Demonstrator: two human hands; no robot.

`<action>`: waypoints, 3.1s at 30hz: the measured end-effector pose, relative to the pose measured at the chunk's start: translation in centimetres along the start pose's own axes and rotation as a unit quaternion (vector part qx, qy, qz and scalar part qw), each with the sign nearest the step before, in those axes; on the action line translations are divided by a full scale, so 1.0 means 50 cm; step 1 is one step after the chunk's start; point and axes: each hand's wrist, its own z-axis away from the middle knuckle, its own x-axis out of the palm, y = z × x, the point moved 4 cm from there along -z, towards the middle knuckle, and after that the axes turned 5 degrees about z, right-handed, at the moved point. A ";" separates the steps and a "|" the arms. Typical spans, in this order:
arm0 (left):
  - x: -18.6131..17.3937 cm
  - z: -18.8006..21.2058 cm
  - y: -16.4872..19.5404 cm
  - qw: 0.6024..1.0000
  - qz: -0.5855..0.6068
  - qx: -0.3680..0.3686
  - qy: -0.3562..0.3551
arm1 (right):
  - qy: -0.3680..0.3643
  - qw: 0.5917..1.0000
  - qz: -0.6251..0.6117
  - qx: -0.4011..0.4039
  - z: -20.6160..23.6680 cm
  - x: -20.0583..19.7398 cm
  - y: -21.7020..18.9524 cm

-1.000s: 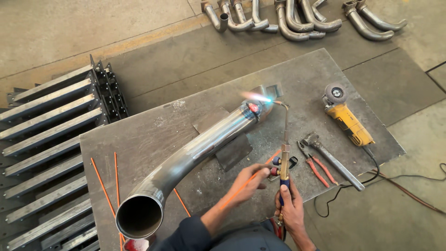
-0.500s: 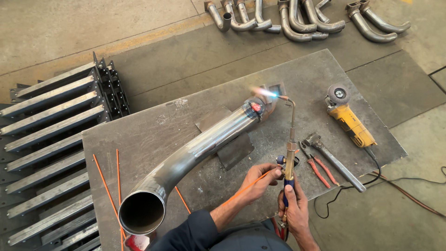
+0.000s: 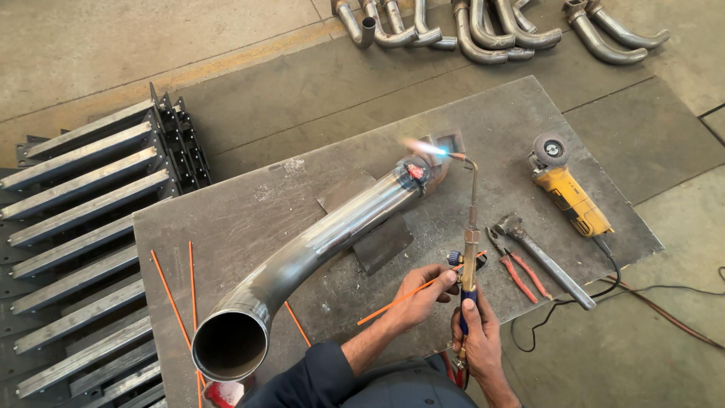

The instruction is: The person holds a curved metal pipe steady on a steel workbench with one hand while heating the pipe's joint with a gas torch in the other hand, feeding an orange filler rod into the flame-welded seam. At the end they set the torch down and reach for the angle grinder.

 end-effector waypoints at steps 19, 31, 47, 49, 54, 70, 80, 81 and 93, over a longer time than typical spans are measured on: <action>-0.001 0.000 0.000 1.000 -0.014 0.017 0.011 | 0.002 1.000 -0.002 0.012 0.000 -0.007 0.005; -0.005 -0.047 -0.051 0.998 -0.038 0.048 0.016 | 0.005 1.000 -0.007 0.021 -0.022 -0.035 0.032; -0.022 -0.065 -0.087 0.998 -0.055 0.027 0.011 | -0.007 0.999 -0.035 0.023 -0.044 -0.048 0.061; -0.028 -0.070 -0.096 0.997 -0.078 0.022 0.012 | -0.005 0.999 -0.018 0.026 -0.044 -0.049 0.064; -0.033 -0.081 -0.097 0.998 -0.047 0.028 0.000 | -0.002 0.999 -0.004 0.036 -0.053 -0.050 0.066; -0.129 -0.023 0.015 0.986 -0.131 0.058 0.082 | 0.025 0.996 0.052 0.068 -0.088 -0.047 0.112; -0.197 0.045 0.185 0.874 -0.335 0.283 0.211 | 0.025 0.997 0.049 0.055 -0.105 -0.027 0.138; -0.200 0.044 0.189 0.872 -0.316 0.298 0.228 | 0.022 0.997 0.047 0.053 -0.106 -0.027 0.138; -0.192 -0.023 0.174 0.846 -0.290 0.357 0.268 | 0.019 0.997 0.044 0.052 -0.111 -0.038 0.145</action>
